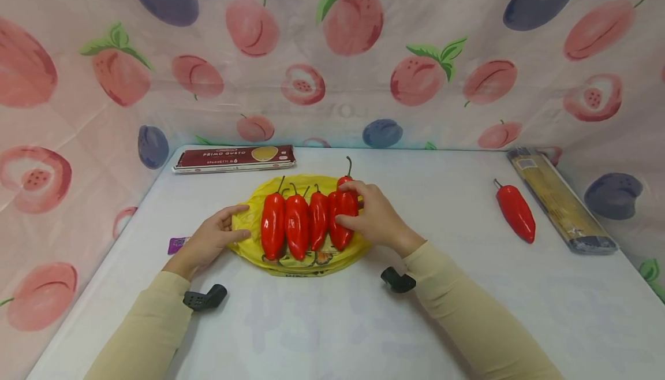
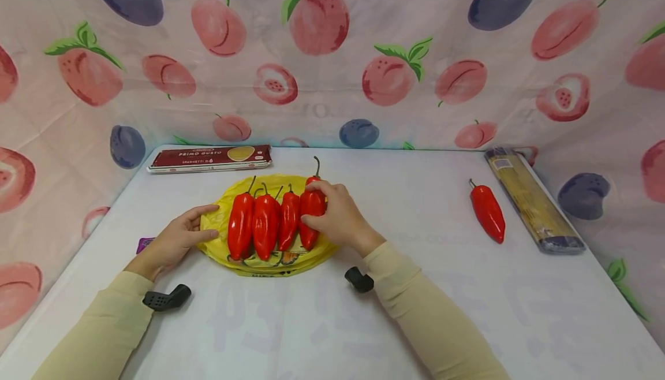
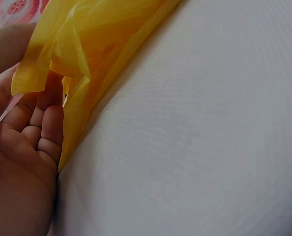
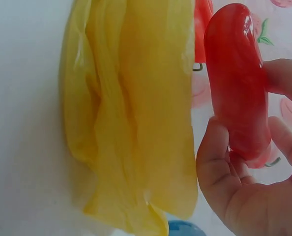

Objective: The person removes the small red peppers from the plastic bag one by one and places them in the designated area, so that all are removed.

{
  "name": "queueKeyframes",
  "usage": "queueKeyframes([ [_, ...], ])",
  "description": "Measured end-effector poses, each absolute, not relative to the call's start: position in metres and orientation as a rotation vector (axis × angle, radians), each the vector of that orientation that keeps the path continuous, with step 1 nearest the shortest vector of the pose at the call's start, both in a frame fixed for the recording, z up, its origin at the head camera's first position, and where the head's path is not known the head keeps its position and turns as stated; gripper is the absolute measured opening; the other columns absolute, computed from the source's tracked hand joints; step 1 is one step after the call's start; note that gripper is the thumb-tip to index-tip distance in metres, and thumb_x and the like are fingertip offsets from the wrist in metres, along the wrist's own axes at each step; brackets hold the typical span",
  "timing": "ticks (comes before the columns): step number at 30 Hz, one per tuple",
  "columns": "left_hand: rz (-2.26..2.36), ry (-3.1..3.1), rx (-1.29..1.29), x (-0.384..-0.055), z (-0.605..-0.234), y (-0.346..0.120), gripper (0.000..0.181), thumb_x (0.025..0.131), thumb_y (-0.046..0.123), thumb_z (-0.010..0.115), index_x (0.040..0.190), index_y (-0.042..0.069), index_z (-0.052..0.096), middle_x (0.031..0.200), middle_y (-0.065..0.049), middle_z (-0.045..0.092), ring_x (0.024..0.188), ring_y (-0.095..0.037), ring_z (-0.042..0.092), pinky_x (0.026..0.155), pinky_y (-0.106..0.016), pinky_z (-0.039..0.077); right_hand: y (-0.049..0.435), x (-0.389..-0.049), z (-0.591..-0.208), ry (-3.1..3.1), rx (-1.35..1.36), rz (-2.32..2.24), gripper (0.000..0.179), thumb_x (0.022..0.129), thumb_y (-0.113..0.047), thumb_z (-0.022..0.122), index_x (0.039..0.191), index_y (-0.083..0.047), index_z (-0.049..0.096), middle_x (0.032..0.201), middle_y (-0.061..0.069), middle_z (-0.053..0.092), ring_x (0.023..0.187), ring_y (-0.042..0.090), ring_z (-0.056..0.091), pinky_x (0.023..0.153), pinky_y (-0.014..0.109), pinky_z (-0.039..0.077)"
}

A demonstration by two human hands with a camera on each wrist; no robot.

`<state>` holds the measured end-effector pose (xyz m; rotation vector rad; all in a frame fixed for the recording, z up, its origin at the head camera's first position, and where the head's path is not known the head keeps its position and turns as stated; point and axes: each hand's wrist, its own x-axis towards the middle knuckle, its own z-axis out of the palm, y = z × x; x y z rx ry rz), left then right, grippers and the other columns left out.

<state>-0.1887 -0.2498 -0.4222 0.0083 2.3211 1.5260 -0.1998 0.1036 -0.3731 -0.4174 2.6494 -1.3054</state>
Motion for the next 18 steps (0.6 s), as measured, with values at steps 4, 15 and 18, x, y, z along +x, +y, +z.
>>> queueKeyframes([
  [4, 1.536, 2.314, 0.011, -0.189, -0.422, -0.25, 0.073, 0.093, 0.028, 0.072, 0.156, 0.016, 0.036, 0.158, -0.014, 0.034, 0.132, -0.03, 0.046, 0.102, -0.027, 0.046, 0.111, -0.199, -0.371, 2.663, -0.416, -1.296, 0.058, 0.088, -0.017, 0.075, 0.14, -0.015, 0.049, 0.133, 0.014, 0.045, 0.119, 0.033, 0.049, 0.079, 0.041, 0.06],
  [15, 1.552, 2.3, 0.012, -0.189, -0.422, -0.249, 0.073, 0.093, 0.027, 0.071, 0.156, 0.015, 0.035, 0.157, -0.015, 0.036, 0.129, -0.029, 0.049, 0.097, -0.021, 0.047, 0.142, -0.198, -0.366, 2.714, -0.397, -1.259, 0.06, 0.088, -0.014, 0.075, 0.142, -0.013, 0.047, 0.138, 0.018, 0.044, 0.119, 0.037, 0.049, 0.079, 0.045, 0.06],
  [18, 1.545, 2.307, 0.012, -0.188, -0.422, -0.249, 0.073, 0.094, 0.028, 0.071, 0.156, 0.016, 0.035, 0.157, -0.014, 0.036, 0.13, -0.029, 0.048, 0.101, -0.025, 0.046, 0.15, -0.197, -0.366, 2.734, -0.374, -1.234, 0.061, 0.088, -0.014, 0.075, 0.142, -0.013, 0.046, 0.14, 0.018, 0.044, 0.12, 0.037, 0.048, 0.08, 0.046, 0.06],
])
